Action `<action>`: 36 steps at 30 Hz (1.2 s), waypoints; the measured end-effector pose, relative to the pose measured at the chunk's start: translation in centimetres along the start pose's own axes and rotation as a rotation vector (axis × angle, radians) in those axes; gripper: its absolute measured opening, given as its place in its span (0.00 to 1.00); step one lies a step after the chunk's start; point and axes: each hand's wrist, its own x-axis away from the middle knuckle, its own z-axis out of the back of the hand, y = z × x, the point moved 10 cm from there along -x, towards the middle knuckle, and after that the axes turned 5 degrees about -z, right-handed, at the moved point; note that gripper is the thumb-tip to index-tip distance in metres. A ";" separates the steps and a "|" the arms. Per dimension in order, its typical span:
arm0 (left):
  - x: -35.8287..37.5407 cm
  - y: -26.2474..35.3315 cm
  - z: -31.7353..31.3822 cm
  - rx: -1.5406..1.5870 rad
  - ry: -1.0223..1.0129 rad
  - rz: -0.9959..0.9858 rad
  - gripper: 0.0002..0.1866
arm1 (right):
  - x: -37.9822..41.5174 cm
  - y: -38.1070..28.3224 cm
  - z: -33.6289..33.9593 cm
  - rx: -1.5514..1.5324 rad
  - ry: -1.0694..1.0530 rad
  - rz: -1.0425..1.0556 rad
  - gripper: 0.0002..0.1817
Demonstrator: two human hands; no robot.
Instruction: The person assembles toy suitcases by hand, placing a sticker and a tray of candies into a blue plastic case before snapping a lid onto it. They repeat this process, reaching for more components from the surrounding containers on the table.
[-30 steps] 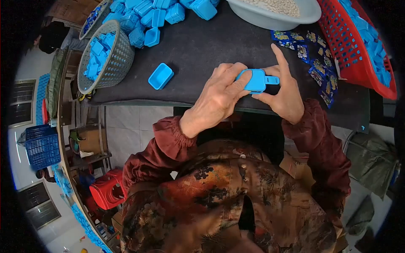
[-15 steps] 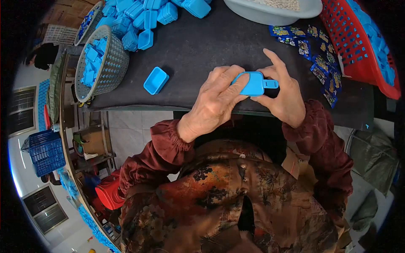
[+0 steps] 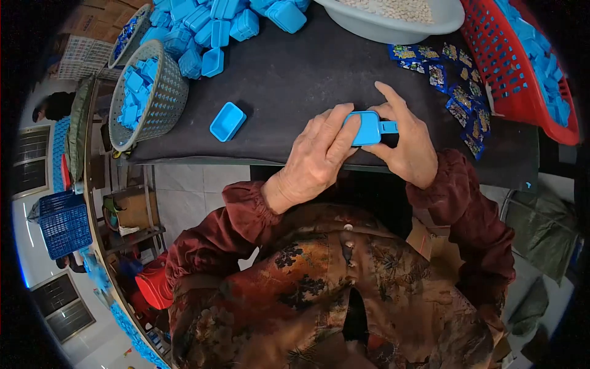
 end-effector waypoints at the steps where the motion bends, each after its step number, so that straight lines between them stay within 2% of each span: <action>1: 0.1 -0.1 -0.2 0.032 -0.040 0.003 0.28 | 0.0 -0.1 -0.1 -0.005 -0.013 0.012 0.46; 5: -0.4 -1.0 -0.6 0.160 -0.126 0.053 0.29 | -0.2 -0.2 0.5 -0.008 0.043 0.056 0.46; 7: -1.0 -1.7 -0.2 0.335 -0.086 0.085 0.29 | -0.5 0.3 0.4 -0.128 0.002 -0.017 0.48; 9: -1.3 -2.3 0.4 0.309 -0.074 0.087 0.29 | -0.8 0.1 0.7 -0.144 -0.005 -0.048 0.48; 11: -1.4 -3.5 1.4 0.362 -0.008 0.178 0.26 | -1.2 0.3 0.9 -0.172 -0.005 -0.074 0.47; 13: -2.1 -4.9 2.9 0.461 0.019 0.293 0.24 | -1.4 0.8 1.3 -0.519 0.014 -0.011 0.43; 14: -1.7 -6.4 3.1 0.617 0.018 0.512 0.22 | -1.5 1.6 1.6 -0.479 0.061 0.056 0.34; 16: -1.9 -7.5 4.5 0.748 0.050 0.617 0.22 | -1.3 1.5 2.3 -0.526 0.108 0.038 0.33; 17: -2.3 -7.9 5.0 0.879 0.123 0.585 0.23 | -1.2 1.8 2.7 -0.555 0.142 0.012 0.32; 18: -2.3 -8.3 5.3 0.868 0.108 0.579 0.23 | -1.1 1.7 2.6 -0.473 0.140 0.039 0.28; 20: -2.3 -9.2 5.6 1.047 0.176 0.599 0.23 | -0.9 2.0 2.8 -0.472 0.152 0.026 0.27; 22: -2.4 -9.6 5.7 1.083 0.169 0.572 0.21 | -0.9 2.1 3.0 -0.462 0.156 0.008 0.26; 24: -2.0 -9.8 5.0 1.253 0.119 0.604 0.21 | -0.9 2.5 2.7 -0.474 0.141 -0.041 0.24; 28: -1.6 -9.4 4.4 1.230 0.139 0.619 0.21 | -1.0 2.4 2.5 -0.454 0.113 -0.019 0.22; 30: -1.6 -9.1 5.1 1.037 0.225 0.594 0.23 | -1.0 2.4 2.2 -0.426 0.076 -0.030 0.21; 31: -1.4 -8.8 5.1 1.039 0.225 0.598 0.23 | -1.0 2.5 2.1 -0.427 0.075 -0.033 0.21; 33: -0.6 -8.5 4.9 0.716 0.091 0.636 0.23 | -0.8 2.0 1.9 -0.475 0.068 0.019 0.23; 34: -0.6 -7.9 4.6 0.674 0.096 0.599 0.23 | -0.7 1.8 1.9 -0.473 0.066 0.013 0.23; 36: -0.6 -6.7 4.2 0.460 0.066 0.438 0.24 | -0.7 1.4 1.7 -0.482 0.047 -0.021 0.29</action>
